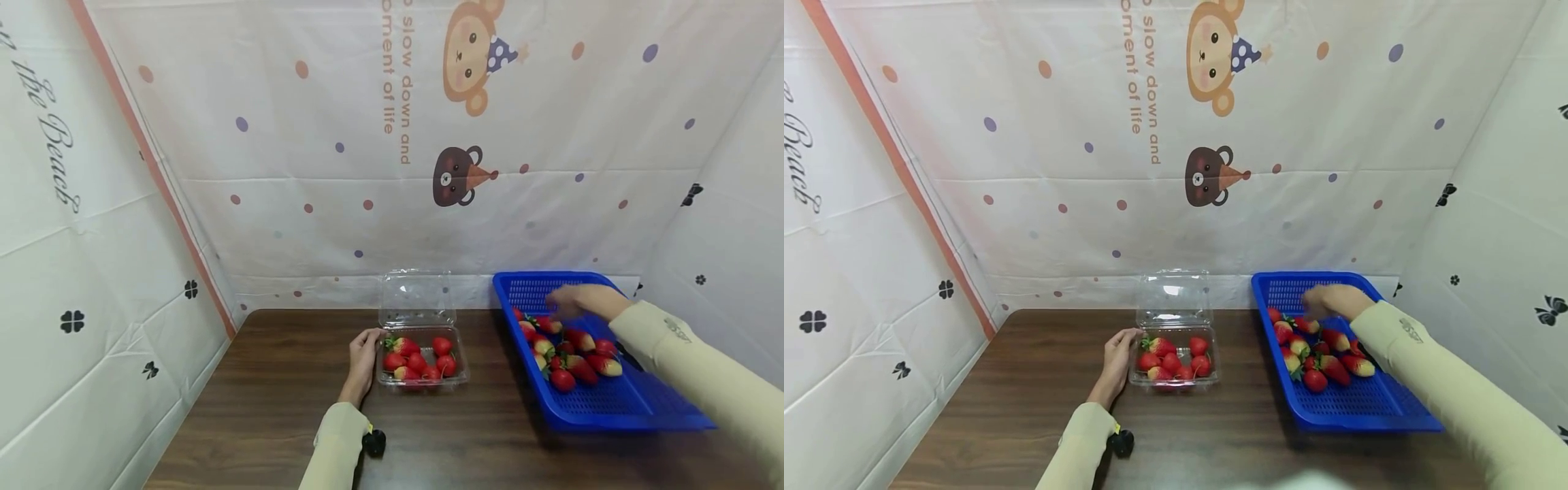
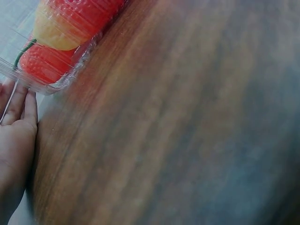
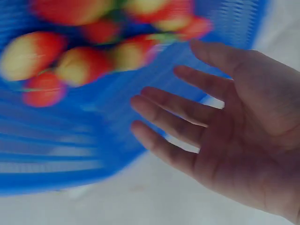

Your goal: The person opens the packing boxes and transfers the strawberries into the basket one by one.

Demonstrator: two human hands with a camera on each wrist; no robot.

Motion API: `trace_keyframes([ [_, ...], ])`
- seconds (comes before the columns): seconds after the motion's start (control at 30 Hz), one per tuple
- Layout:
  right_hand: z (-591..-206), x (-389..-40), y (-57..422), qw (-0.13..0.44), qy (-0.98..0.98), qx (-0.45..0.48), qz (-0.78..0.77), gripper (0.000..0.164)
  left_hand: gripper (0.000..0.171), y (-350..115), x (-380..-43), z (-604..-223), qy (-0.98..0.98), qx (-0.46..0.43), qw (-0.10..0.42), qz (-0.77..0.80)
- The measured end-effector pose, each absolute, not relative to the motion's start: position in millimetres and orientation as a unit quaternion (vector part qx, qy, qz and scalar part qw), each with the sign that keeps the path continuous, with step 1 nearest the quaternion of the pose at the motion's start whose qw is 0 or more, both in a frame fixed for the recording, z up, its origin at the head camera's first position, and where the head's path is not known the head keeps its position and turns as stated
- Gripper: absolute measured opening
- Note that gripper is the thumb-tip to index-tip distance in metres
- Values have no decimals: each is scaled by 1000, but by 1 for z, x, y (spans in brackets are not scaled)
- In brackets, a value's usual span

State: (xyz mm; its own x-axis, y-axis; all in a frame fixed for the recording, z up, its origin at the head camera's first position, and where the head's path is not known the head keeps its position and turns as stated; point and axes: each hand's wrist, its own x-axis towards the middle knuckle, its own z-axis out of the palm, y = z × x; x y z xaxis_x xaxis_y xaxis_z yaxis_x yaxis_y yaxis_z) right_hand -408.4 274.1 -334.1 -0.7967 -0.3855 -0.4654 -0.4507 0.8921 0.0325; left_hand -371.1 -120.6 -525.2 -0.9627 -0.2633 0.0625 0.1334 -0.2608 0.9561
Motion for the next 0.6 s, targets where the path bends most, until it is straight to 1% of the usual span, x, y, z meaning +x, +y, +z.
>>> trace_keyframes([
  [0.1,-316,-413,235,132,938,-311,77,33,25,-121,-371,-525,-595,55,125,-792],
  [0.2,-309,-414,188,32,929,-361,78,22,25,-124,-373,-522,-596,54,127,-791],
  [0.3,-317,-407,145,-10,912,-404,69,18,26,-125,-373,-519,-599,51,132,-788],
  [0.37,-330,-401,123,-10,894,-442,73,18,27,-124,-371,-518,-599,50,131,-789],
  [0.4,-338,-397,114,3,886,-458,77,19,27,-123,-370,-519,-599,50,130,-789],
  [0.47,-356,-390,100,42,872,-479,95,22,28,-121,-367,-521,-601,52,125,-788],
  [0.57,-381,-380,86,108,872,-457,140,30,29,-121,-365,-523,-601,53,120,-789],
  [0.6,-388,-377,83,127,874,-445,148,29,28,-122,-365,-523,-599,54,119,-790],
])
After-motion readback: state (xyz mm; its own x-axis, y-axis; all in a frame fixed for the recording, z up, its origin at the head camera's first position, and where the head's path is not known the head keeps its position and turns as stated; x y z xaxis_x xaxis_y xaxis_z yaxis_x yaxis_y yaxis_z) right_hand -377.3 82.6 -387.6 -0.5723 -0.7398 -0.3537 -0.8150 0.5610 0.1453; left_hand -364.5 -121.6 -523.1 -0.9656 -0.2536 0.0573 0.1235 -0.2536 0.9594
